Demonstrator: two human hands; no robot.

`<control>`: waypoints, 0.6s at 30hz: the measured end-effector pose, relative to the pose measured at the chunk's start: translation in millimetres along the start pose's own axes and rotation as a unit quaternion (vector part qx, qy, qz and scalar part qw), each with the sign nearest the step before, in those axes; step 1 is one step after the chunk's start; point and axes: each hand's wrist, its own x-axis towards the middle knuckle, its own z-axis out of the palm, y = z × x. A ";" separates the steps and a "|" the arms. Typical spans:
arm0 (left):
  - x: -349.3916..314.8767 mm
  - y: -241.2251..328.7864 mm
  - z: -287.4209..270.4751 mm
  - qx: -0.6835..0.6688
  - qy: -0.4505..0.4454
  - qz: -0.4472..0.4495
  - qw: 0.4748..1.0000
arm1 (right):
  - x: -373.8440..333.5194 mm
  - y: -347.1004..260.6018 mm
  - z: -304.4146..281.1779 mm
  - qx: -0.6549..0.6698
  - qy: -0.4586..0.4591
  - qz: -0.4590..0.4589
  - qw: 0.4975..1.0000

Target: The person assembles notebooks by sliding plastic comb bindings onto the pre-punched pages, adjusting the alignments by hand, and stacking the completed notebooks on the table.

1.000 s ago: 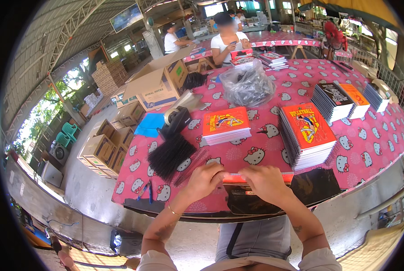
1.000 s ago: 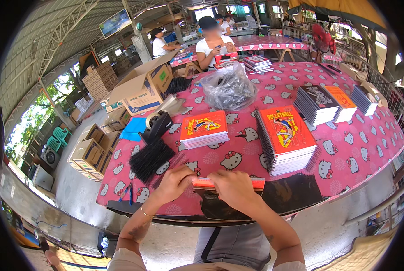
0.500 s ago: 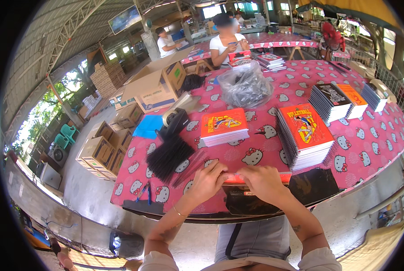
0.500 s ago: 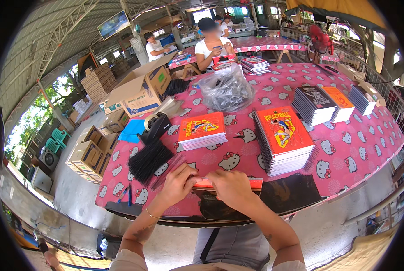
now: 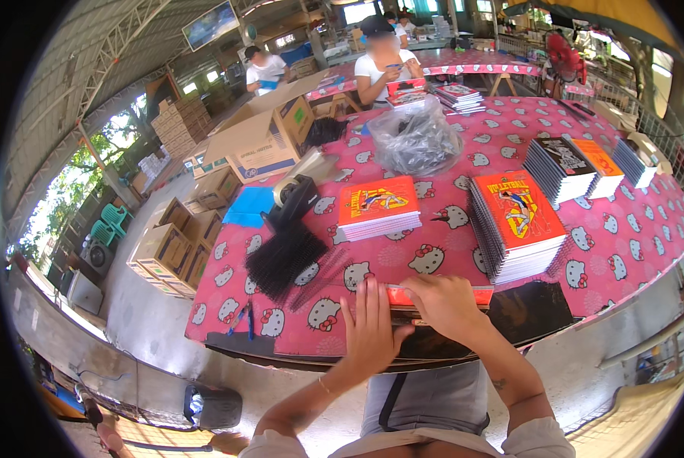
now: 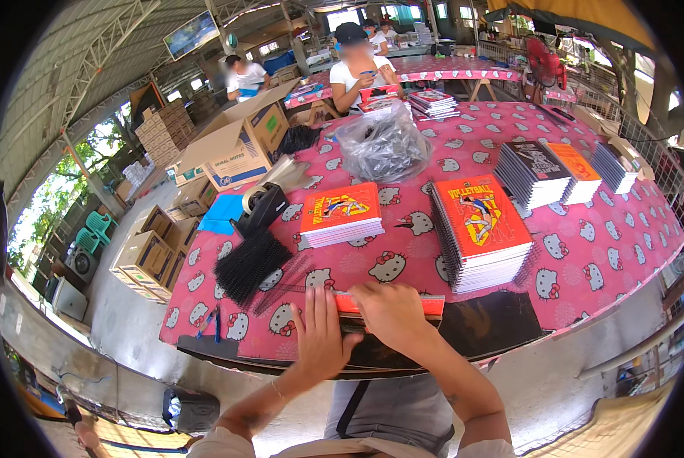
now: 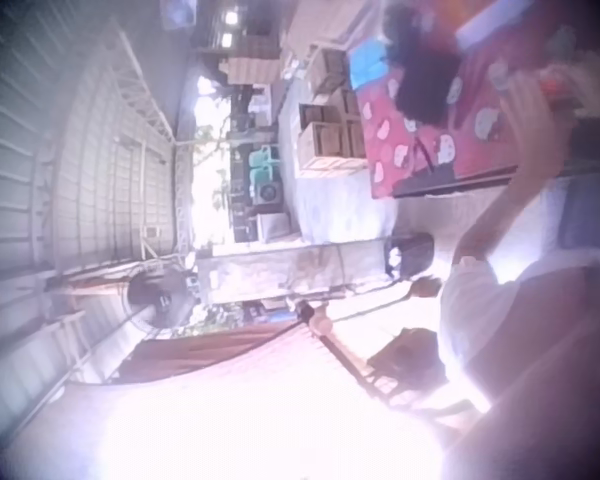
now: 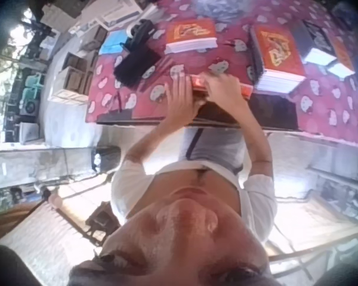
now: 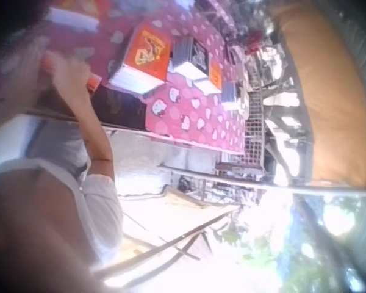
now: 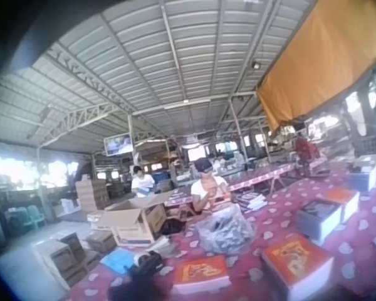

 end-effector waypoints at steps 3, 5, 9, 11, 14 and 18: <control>-14.1 -2.8 2.5 -0.050 0.017 -0.016 0.998 | 1.4 -3.1 -1.1 0.001 -0.019 -0.008 1.000; 36.5 -14.3 -12.8 0.001 0.014 -0.011 1.000 | 4.0 -2.6 -11.6 0.003 -0.026 -0.025 0.999; -32.5 3.7 22.1 -0.012 -0.003 0.035 0.999 | -15.7 3.5 -33.3 -0.039 0.065 -0.074 0.994; -32.1 2.0 24.4 -0.037 0.053 0.054 0.996 | -21.8 14.0 -33.7 -0.040 0.041 -0.060 0.997; 65.3 -7.5 -15.8 0.124 0.037 0.039 0.991 | -23.9 22.0 -40.9 -0.047 -0.030 -0.019 0.998; -33.1 10.5 22.0 -0.060 -0.012 0.095 0.994 | -26.8 21.6 -39.5 -0.013 -0.036 -0.018 0.999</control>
